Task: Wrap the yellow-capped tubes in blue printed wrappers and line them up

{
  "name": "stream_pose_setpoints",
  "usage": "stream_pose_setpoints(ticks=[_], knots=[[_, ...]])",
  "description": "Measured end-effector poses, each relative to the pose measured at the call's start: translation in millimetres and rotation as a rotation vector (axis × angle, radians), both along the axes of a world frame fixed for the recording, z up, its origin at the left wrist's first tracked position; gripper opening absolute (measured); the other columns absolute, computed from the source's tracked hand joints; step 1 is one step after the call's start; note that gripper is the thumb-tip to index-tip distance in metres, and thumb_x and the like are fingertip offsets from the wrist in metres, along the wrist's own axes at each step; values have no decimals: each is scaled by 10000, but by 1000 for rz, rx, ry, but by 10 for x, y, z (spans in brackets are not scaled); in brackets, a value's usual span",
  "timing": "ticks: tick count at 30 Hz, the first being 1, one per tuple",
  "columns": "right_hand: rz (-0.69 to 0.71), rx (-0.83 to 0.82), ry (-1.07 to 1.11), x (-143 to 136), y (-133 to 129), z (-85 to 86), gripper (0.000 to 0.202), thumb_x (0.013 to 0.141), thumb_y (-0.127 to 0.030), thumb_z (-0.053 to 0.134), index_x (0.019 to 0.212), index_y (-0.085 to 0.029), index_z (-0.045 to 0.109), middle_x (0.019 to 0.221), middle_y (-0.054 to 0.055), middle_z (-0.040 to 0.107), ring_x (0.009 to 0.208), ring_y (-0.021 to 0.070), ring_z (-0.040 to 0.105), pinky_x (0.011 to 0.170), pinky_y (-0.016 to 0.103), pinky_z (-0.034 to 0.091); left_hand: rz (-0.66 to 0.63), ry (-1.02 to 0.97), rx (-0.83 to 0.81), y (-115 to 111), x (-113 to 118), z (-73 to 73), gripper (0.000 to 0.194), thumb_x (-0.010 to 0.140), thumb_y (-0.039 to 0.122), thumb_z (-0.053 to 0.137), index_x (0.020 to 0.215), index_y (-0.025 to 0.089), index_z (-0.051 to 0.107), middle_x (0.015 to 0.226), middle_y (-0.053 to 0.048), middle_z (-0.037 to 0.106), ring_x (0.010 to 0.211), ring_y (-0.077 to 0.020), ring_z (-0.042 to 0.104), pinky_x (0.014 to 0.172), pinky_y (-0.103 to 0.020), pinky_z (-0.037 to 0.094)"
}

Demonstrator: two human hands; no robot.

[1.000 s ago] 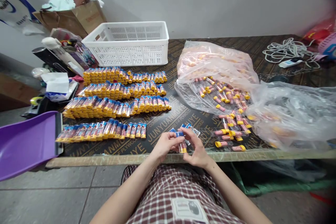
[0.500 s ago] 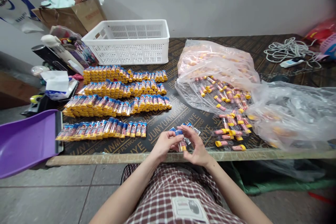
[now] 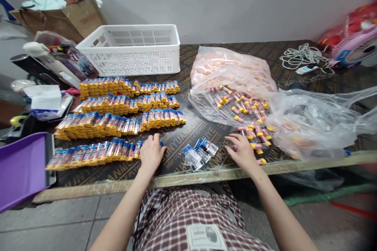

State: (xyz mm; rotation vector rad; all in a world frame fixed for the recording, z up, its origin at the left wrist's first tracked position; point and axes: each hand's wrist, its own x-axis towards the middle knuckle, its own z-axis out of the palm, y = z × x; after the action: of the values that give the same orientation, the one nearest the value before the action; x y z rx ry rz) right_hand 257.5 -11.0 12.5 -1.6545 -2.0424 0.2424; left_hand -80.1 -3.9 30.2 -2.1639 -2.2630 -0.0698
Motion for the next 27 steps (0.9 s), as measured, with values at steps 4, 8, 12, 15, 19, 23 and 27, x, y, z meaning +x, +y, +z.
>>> stream_pose_setpoints(ticks=[4, 8, 12, 15, 19, 23, 27], knots=[[-57, -143, -380, 250, 47, -41, 329, 722, -205, 583, 1044, -190, 648, 1184, 142, 546, 1098, 341, 475, 817, 479, 418, -80, -117, -14, -51, 290, -61, 233, 874, 370, 475, 1001, 197, 565, 973, -64, 565, 892, -198, 562, 696, -271, 417], [-52, -200, -472, 308, 76, -92, 186, 735, -192, 566, 901, -215, 645, 1190, 115, 562, 1098, 328, 481, 787, 454, 389, -140, -175, -145, -52, 589, -159, 296, 811, 449, 562, 921, 174, 580, 931, -67, 592, 881, -218, 572, 715, -293, 417], [-31, -92, -283, 312, 118, -137, 101, 812, -268, 519, 868, -216, 585, 1003, 72, 644, 980, 278, 560, 826, 462, 362, -121, -284, -198, -33, 673, -226, 170, 786, 323, 624, 850, 172, 581, 898, -62, 603, 864, -207, 579, 705, -280, 394], [-9, -34, -35, 234, 128, -102, 167, 856, -337, 496, 948, -212, 556, 887, 54, 662, 864, 243, 608, 867, 467, 372, -102, -464, -174, -42, 646, -276, 92, 772, 256, 627, 750, 180, 578, 823, -41, 601, 786, -182, 572, 683, -273, 373], [26, -8, 260, -36, 87, 24, 246, 865, -385, 509, 1023, -210, 577, 966, 77, 635, 888, 227, 601, 805, 377, 450, -25, -730, -87, -76, 631, -340, 108, 690, 189, 659, 656, 181, 558, 705, 2, 572, 686, -147, 531, 642, -250, 356], [-39, -49, 463, -367, 17, 100, 286, 794, -406, 617, 993, -203, 586, 888, 44, 613, 823, 207, 593, 753, 339, 471, 22, -938, -59, -113, 658, -356, 73, 651, 125, 607, 632, 172, 555, 618, 25, 550, 610, -120, 507, 607, -229, 353], [-66, -100, 615, -607, -53, 118, 231, 751, -374, 673, 852, -194, 570, 820, 27, 590, 760, 189, 582, 689, 309, 484, 101, -1246, -86, -118, 692, -346, 63, 638, 135, 591, 647, 169, 537, 563, 42, 550, 556, -102, 510, 570, -212, 367]])
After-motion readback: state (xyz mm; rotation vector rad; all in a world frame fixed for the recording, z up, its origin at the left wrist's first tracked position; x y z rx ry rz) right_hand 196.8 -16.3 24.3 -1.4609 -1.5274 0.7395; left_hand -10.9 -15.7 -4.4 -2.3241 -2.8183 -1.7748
